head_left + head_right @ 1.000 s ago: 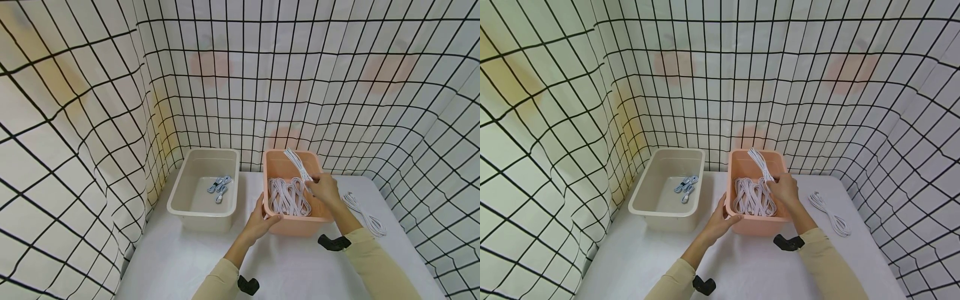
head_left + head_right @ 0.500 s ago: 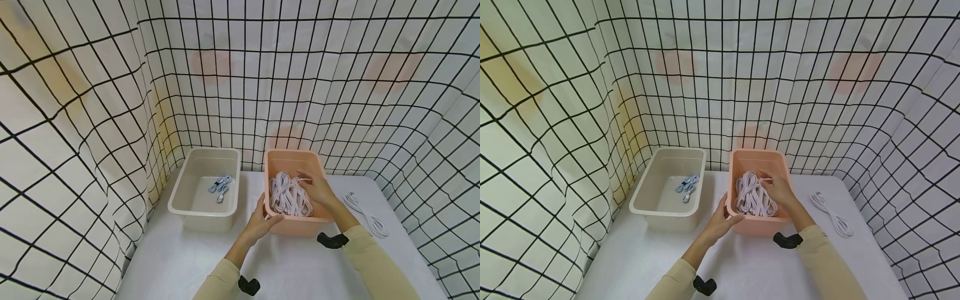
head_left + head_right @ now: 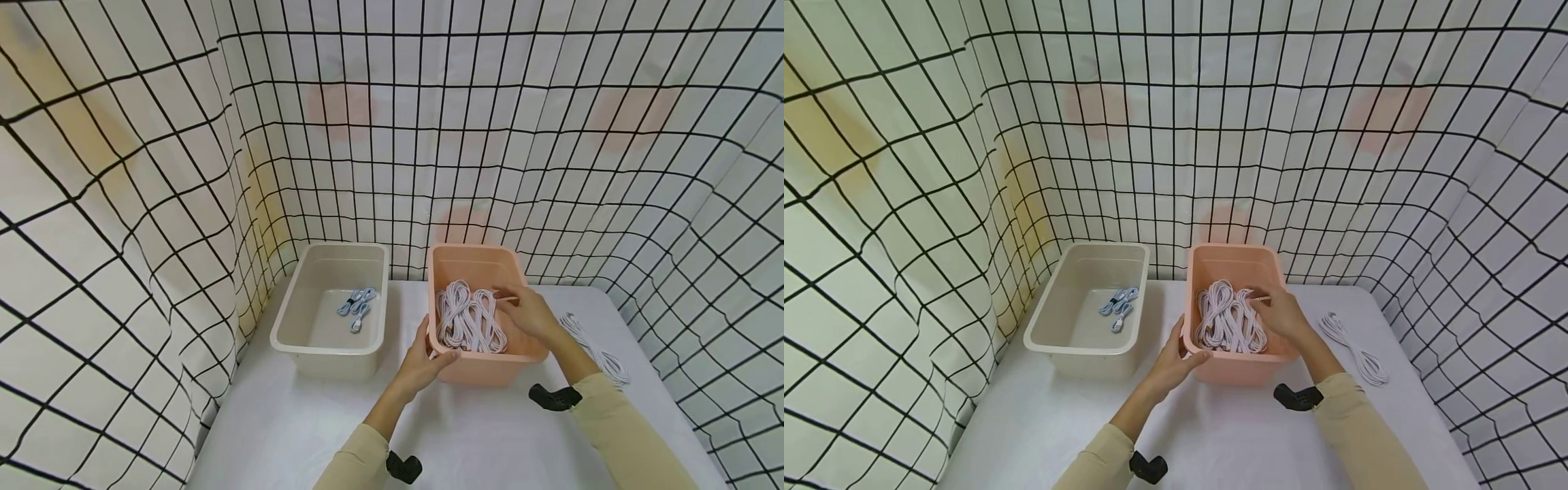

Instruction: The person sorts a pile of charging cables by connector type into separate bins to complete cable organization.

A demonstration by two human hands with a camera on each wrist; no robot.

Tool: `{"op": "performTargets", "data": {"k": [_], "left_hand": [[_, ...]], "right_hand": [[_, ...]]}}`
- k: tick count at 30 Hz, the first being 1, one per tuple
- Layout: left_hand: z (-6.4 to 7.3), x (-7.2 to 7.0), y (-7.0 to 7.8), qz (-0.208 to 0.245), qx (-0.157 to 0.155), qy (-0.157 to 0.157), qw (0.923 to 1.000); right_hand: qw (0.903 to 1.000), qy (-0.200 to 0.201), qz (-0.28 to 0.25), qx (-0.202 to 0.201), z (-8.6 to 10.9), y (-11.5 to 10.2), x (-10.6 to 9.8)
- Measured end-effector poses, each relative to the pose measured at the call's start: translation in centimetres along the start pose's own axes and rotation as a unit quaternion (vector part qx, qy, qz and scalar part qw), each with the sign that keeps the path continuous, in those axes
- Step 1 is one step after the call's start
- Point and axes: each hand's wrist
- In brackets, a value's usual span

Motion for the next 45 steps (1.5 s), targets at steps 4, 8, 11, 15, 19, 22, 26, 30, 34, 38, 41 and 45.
{"op": "performTargets", "data": {"k": [4,8,11,15,19,22,26,30,34,38,41,45], "left_hand": [[0.1,0.0,0.0,-0.002,0.002,0.001,1.0],[0.1,0.0,0.0,0.0,0.007,0.0,1.0],[0.1,0.0,-0.1,0.004,0.01,-0.001,0.9999],[0.1,-0.1,-0.1,0.008,0.01,-0.001,0.9999],[0.1,-0.3,-0.1,0.005,0.008,-0.001,1.0],[0.1,-0.4,-0.3,0.006,0.011,-0.001,0.9999],[0.0,-0.4,-0.4,0.007,0.019,-0.004,0.9998],[0.0,-0.4,-0.3,0.006,0.019,-0.006,0.9998],[0.1,-0.4,-0.2,0.006,0.02,-0.006,0.9998],[0.1,-0.4,-0.2,0.002,0.021,-0.002,0.9998],[0.0,-0.3,-0.1,0.006,0.021,-0.005,0.9997],[-0.2,-0.1,-0.3,0.009,0.026,-0.009,0.9996]], "right_hand": [[0.9999,-0.002,0.004,0.012,0.4,0.1,-0.7],[0.9994,-0.009,0.005,0.032,0.8,0.5,-1.4],[0.999,-0.01,0.004,0.044,1.1,1.0,-2.0],[0.9987,-0.006,0.006,0.05,1.6,1.7,-2.7],[0.9981,0.005,0.001,0.062,2.0,2.5,-3.3],[0.9972,0.019,-0.002,0.072,2.4,3.2,-3.8],[0.9957,0.053,0.002,0.076,3.1,4.7,-4.7],[0.9927,0.09,0.014,0.079,4.1,6.7,-5.8],[0.988,0.107,0.029,0.108,5.2,9.1,-6.7],[0.9838,0.109,0.042,0.136,6.1,11.3,-7.5],[0.9819,0.108,0.054,0.146,6.8,12.7,-7.8],[0.9797,0.112,0.067,0.152,7.7,13.8,-8.0]]}}
Point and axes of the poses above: each hand's wrist, its own z-axis away from the middle knuckle, its own x-axis out of the palm, y = z × x, and after that the axes turned 8 degrees about y, right-handed
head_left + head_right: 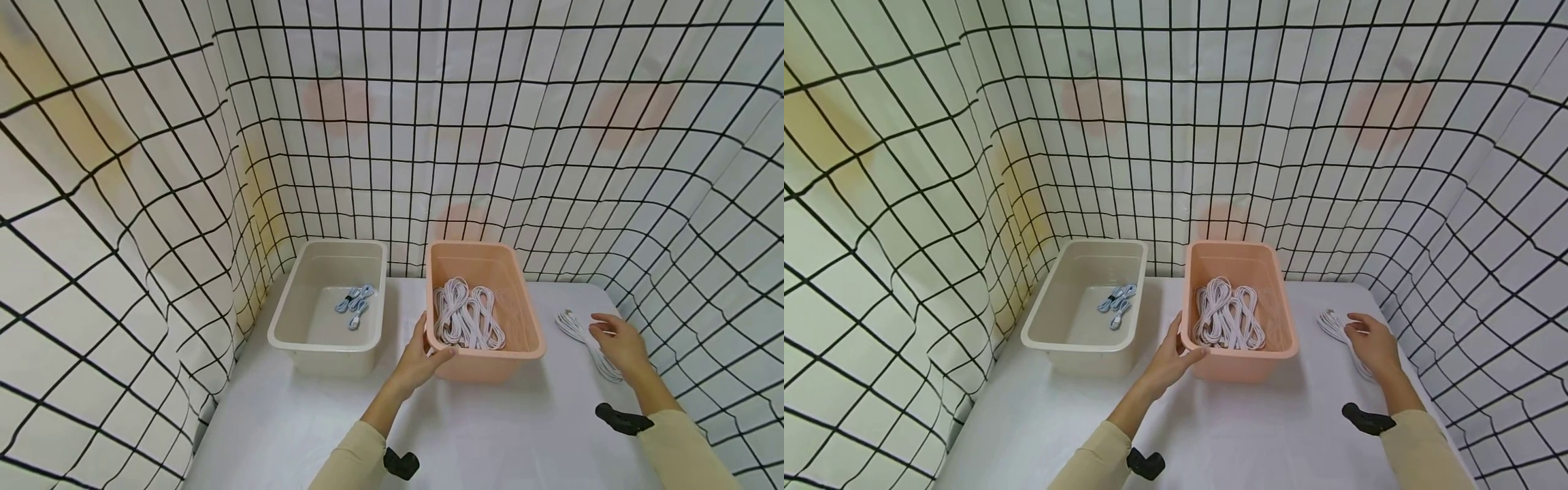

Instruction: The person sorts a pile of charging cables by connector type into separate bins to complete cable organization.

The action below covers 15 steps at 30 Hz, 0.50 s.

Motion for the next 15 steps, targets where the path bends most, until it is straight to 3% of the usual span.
{"op": "performTargets", "data": {"k": [15], "left_hand": [[0.1,-0.1,0.0,0.0,-0.01,-0.002,0.9999]], "right_hand": [[0.9991,-0.014,0.015,0.038,0.2,2.6,0.2]]}}
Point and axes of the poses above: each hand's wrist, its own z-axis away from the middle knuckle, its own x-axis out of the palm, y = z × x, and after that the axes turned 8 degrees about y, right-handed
